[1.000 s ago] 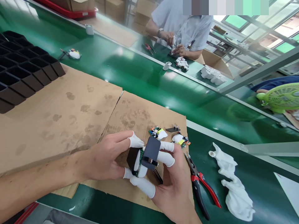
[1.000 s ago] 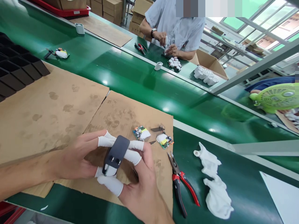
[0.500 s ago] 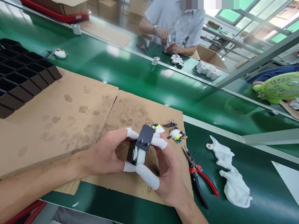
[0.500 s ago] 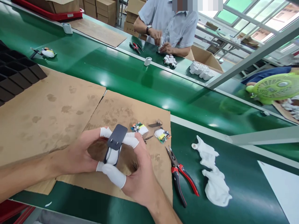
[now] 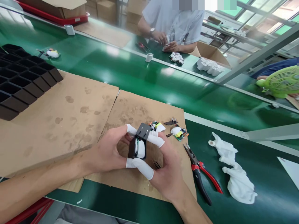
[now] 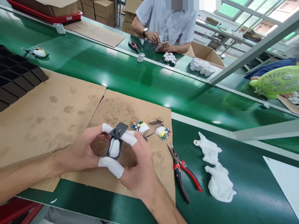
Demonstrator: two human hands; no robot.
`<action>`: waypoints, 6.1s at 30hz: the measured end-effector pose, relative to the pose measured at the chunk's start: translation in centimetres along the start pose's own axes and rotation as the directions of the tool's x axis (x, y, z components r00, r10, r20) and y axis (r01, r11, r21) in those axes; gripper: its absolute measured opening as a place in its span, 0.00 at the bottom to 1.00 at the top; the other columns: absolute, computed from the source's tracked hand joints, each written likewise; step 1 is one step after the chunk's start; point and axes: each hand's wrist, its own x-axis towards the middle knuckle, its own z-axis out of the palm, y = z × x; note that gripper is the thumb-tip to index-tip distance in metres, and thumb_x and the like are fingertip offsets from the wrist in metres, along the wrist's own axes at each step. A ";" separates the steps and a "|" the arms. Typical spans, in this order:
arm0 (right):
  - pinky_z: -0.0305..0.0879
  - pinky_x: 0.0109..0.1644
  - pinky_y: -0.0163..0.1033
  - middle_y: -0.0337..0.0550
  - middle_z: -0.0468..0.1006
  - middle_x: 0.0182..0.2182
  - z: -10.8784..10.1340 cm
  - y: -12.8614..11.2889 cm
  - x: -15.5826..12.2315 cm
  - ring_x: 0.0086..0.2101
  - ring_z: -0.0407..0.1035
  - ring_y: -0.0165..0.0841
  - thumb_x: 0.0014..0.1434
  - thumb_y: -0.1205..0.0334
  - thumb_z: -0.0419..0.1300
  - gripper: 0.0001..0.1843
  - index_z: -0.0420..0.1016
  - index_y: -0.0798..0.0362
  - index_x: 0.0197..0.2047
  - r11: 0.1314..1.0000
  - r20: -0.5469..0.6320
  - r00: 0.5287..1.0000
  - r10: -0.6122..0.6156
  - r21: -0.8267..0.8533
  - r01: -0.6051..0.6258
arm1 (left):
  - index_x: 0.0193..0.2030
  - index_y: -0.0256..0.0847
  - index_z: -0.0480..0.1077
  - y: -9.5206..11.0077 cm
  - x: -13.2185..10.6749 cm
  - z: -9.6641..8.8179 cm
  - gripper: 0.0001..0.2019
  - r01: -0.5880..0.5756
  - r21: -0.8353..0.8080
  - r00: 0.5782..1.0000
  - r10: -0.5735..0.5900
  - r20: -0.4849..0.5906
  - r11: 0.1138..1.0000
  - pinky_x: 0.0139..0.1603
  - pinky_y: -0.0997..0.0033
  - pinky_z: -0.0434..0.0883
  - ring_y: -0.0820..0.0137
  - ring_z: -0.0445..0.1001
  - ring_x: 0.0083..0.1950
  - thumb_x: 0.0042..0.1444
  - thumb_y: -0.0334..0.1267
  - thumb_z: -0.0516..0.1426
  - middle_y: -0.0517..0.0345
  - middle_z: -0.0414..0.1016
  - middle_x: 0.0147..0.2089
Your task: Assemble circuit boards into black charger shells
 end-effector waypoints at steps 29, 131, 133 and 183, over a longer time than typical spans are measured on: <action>0.83 0.63 0.52 0.48 0.88 0.57 1.0 -0.8 -1.1 0.57 0.84 0.49 0.49 0.59 0.85 0.39 0.81 0.44 0.63 0.777 -0.164 0.895 0.414 0.577 -0.254 | 0.63 0.50 0.75 3.2 -1.3 0.0 0.30 -0.051 0.114 0.977 0.073 -0.201 0.992 0.56 0.63 0.78 0.63 0.80 0.51 0.57 0.49 0.78 0.57 0.81 0.52; 0.86 0.62 0.41 0.48 0.87 0.63 2.9 -1.5 -10.0 0.60 0.85 0.40 0.73 0.72 0.69 0.26 0.84 0.37 0.67 0.984 -0.118 0.978 0.170 -0.032 -0.175 | 0.70 0.42 0.69 -1.3 -11.2 6.7 0.27 0.157 0.575 0.950 0.037 -0.311 0.803 0.64 0.44 0.79 0.44 0.79 0.67 0.65 0.39 0.63 0.40 0.81 0.66; 0.86 0.63 0.42 0.48 0.87 0.64 2.9 -1.4 -10.0 0.61 0.85 0.41 0.73 0.69 0.70 0.25 0.83 0.38 0.68 0.972 -0.114 0.966 0.234 0.029 -0.232 | 0.69 0.45 0.70 -0.6 -10.7 6.2 0.25 0.185 0.494 0.948 -0.022 -0.318 0.850 0.59 0.47 0.81 0.48 0.82 0.62 0.67 0.40 0.63 0.45 0.83 0.62; 0.87 0.60 0.47 0.57 0.84 0.62 2.4 -4.2 -10.9 0.60 0.84 0.47 0.68 0.80 0.68 0.44 0.71 0.40 0.81 0.945 -0.137 0.986 -0.094 -0.325 0.044 | 0.80 0.48 0.54 -0.4 -11.6 7.0 0.34 0.323 0.201 0.794 -0.149 -0.590 0.925 0.59 0.47 0.81 0.56 0.84 0.55 0.75 0.53 0.60 0.45 0.82 0.60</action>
